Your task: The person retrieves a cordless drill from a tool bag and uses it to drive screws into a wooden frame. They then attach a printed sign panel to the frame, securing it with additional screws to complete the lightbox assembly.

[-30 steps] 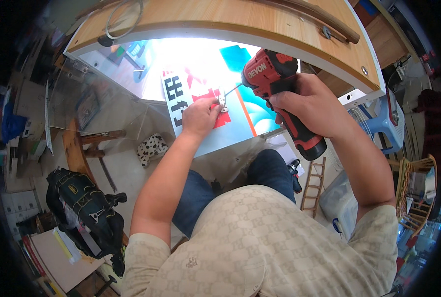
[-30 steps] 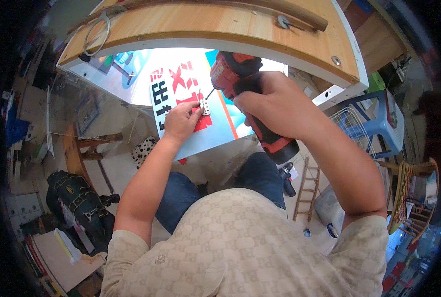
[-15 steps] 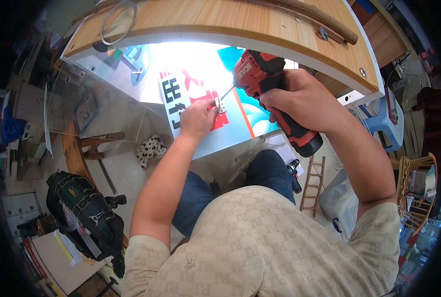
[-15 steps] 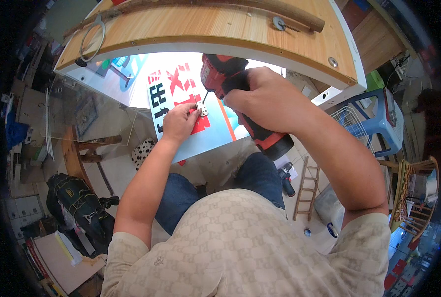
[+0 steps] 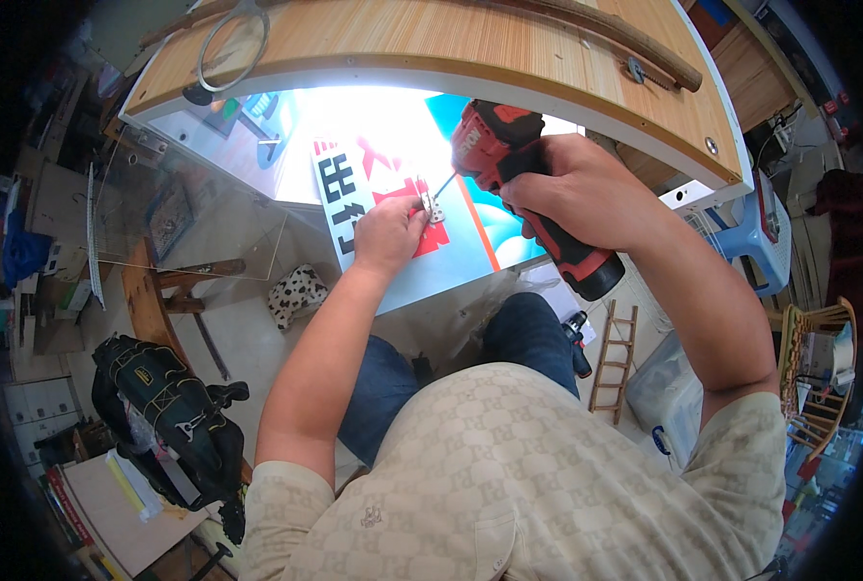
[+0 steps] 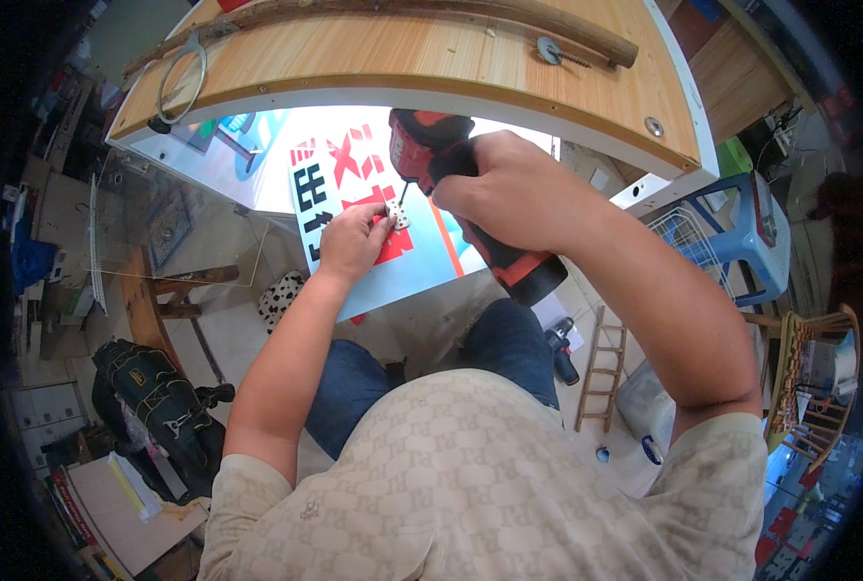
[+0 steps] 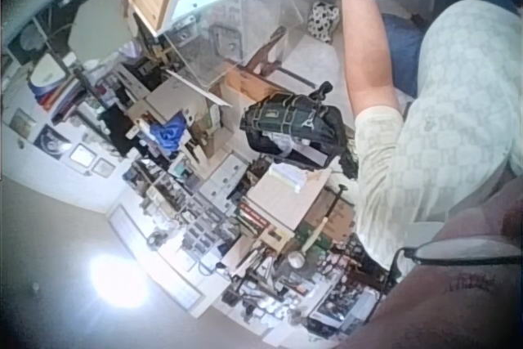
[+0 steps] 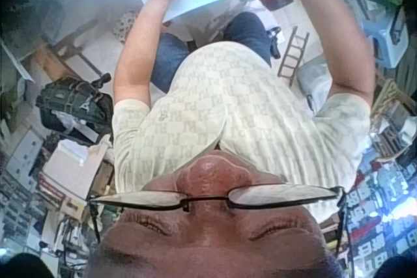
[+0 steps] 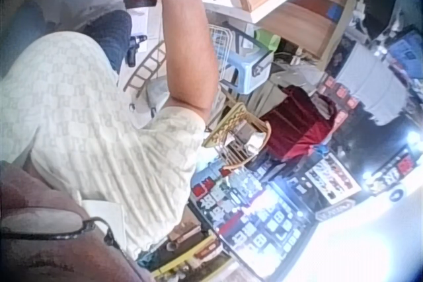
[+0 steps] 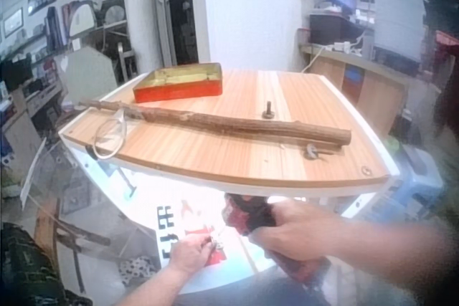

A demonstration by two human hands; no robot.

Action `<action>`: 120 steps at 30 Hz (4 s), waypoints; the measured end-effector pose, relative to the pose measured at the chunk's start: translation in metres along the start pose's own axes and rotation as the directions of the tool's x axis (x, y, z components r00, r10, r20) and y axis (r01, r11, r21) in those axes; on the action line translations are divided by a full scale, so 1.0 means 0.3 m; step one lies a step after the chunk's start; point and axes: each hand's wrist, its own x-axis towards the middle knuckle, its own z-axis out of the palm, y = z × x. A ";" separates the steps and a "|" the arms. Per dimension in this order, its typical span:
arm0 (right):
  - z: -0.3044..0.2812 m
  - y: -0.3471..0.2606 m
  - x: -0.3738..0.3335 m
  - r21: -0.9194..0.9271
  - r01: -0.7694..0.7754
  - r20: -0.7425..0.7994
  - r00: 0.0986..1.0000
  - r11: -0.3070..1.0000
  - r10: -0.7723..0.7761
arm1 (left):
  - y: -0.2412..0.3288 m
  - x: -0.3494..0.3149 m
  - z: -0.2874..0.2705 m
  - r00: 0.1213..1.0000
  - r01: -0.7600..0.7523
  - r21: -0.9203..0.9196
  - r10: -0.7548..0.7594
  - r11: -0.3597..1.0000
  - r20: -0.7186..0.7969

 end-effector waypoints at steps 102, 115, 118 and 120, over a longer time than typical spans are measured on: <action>0.019 -0.106 0.032 -0.328 0.012 0.110 0.994 0.945 0.026 | -0.004 -0.007 0.027 0.997 -0.066 0.017 0.067 0.998 -0.048; 0.024 -0.101 0.031 -0.311 0.084 0.075 0.995 0.947 -0.064 | -0.011 0.002 0.030 0.999 -0.046 0.034 0.047 0.998 -0.015; 0.022 -0.098 0.032 -0.301 0.069 0.083 0.996 0.951 -0.046 | -0.009 0.000 0.029 0.999 -0.040 0.032 0.041 0.999 -0.026; 0.023 -0.096 0.036 -0.324 0.083 0.064 0.996 0.942 -0.066 | -0.007 0.002 0.026 0.999 -0.036 0.035 0.037 0.999 -0.022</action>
